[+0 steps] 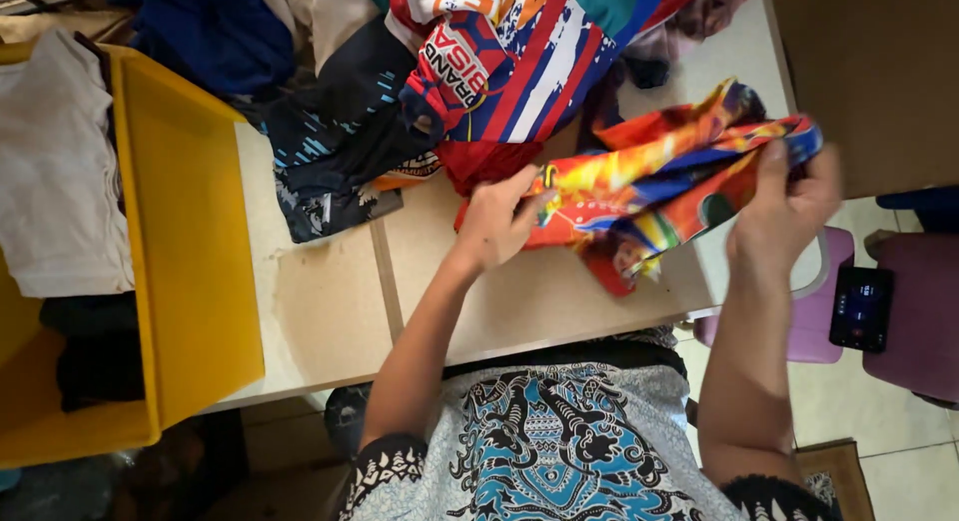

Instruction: The person picks up a colorful patterned shirt from a pile on a table, spreads it out flat, folds the sides and sleeves inward, and places the folded item into a yellow storage bin.

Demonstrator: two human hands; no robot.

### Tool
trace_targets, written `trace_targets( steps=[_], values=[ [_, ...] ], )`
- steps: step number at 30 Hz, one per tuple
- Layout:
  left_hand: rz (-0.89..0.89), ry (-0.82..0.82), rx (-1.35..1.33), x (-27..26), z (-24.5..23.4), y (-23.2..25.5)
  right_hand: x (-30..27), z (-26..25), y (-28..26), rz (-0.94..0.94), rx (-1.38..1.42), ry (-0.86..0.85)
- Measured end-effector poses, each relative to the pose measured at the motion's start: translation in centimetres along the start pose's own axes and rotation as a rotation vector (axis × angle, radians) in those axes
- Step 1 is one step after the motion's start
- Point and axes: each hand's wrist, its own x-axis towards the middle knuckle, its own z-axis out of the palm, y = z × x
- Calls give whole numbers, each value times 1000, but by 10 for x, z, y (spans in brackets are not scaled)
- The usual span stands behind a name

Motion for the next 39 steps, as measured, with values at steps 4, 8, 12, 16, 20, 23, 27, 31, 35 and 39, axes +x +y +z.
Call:
trace_targets(
  steps=[4, 8, 12, 16, 20, 23, 27, 31, 35, 39],
  values=[
    [38, 100, -378, 16, 4, 27, 7, -2, -36, -244, -639, 36],
    [266, 72, -981, 25, 6, 49, -3, 22, -59, 47, -92, -551],
    [383, -231, -1183, 18, 0, 70, -27, 57, -57, -1, -3, -813],
    [527, -58, -1061, 8, -4, 86, -44, 65, -28, -102, -322, -677],
    [574, 76, -1005, 0, -28, 93, -44, 55, 5, 387, -117, -462],
    [551, 83, -1040, 0, -40, 97, -28, 45, -1, 133, -263, -519],
    [472, 18, -1095, -3, -47, 99, -1, 51, -48, -91, -208, -545],
    [568, -110, -968, -2, -42, 94, 20, 69, -107, -330, -283, -667],
    [446, -224, -958, -5, -40, 100, 32, 83, -136, -544, -386, -915],
    [509, -218, -856, -8, -38, 95, 38, 85, -126, -479, -437, -1045]
  ],
)
